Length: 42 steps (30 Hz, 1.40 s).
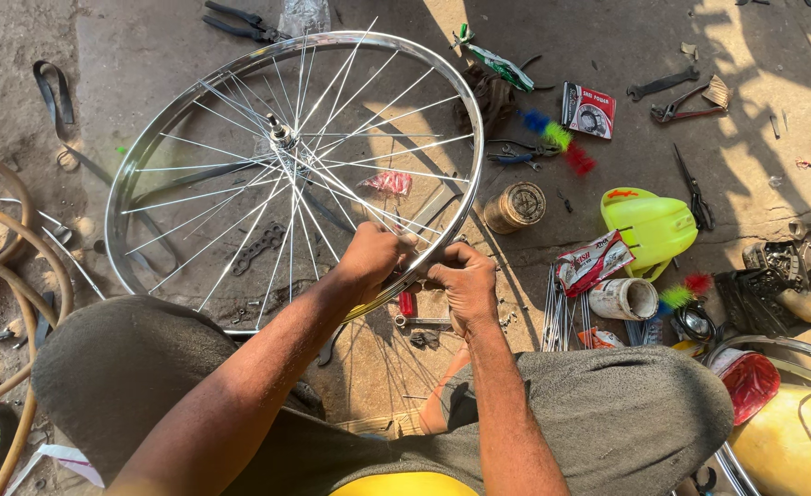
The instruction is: The person is repairing a bicycle wheel by hand, inserting spokes into the hub and rim, and tightening them with a spoke wrench. The person works methodically around the wheel, adjusting tension and alignment.
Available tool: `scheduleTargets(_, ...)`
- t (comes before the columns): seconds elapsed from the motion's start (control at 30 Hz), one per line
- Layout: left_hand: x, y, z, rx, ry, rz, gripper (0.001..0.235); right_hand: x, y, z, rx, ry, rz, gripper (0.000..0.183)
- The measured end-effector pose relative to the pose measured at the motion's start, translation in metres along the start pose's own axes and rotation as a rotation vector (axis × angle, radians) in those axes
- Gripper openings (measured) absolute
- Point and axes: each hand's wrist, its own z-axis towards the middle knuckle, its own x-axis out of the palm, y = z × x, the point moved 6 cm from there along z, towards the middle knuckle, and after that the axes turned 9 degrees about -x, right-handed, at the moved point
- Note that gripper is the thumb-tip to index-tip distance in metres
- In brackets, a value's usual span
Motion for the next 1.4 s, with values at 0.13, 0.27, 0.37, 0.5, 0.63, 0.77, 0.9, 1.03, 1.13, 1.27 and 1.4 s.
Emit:
scheduleTargets(0.13, 0.000, -0.006, -0.009, 0.127, -0.028, -0.027, 0.022, 0.005, 0.008, 0.006, -0.066, 0.124, 0.057, 0.016)
scheduleTargets(0.27, 0.003, -0.014, -0.021, 0.193, 0.044, 0.318, 0.020, 0.004, 0.008, 0.010, -0.110, 0.140, 0.184, 0.017)
scheduleTargets(0.37, 0.000, -0.022, -0.022, 0.201, 0.145, 0.720, 0.026, 0.003, 0.008, 0.010, -0.167, 0.138, 0.087, 0.016)
scheduleTargets(0.5, -0.005, -0.020, -0.014, 0.216, 0.280, 0.831, 0.036, 0.003, 0.006, 0.009, -0.182, 0.193, 0.015, 0.017)
scheduleTargets(0.63, 0.000, -0.019, 0.000, 0.447, 0.133, 1.035, 0.042, 0.003, 0.005, 0.009, -0.165, 0.207, 0.014, 0.017)
scheduleTargets(0.77, -0.003, -0.007, 0.010, 0.197, 0.286, 0.739, 0.037, 0.003, 0.012, 0.007, -0.212, 0.183, -0.007, 0.018)
scheduleTargets(0.9, -0.010, -0.018, 0.009, 0.306, 0.073, 0.899, 0.037, 0.008, 0.017, 0.006, -0.216, 0.223, -0.022, 0.018)
scheduleTargets(1.03, -0.007, -0.002, 0.008, 0.151, 0.272, 0.715, 0.031, 0.005, 0.018, 0.002, -0.200, 0.212, -0.015, 0.017)
scheduleTargets(1.13, -0.005, -0.017, 0.006, 0.271, 0.210, 0.747, 0.025, 0.008, 0.023, 0.007, -0.221, 0.219, -0.048, 0.018)
scheduleTargets(1.27, -0.006, -0.007, 0.004, 0.203, 0.239, 0.732, 0.026, 0.007, 0.018, -0.001, -0.264, 0.224, 0.005, 0.017)
scheduleTargets(1.4, -0.008, -0.016, -0.004, 0.160, 0.161, 0.775, 0.030, 0.010, 0.020, 0.006, -0.237, 0.204, 0.025, 0.017)
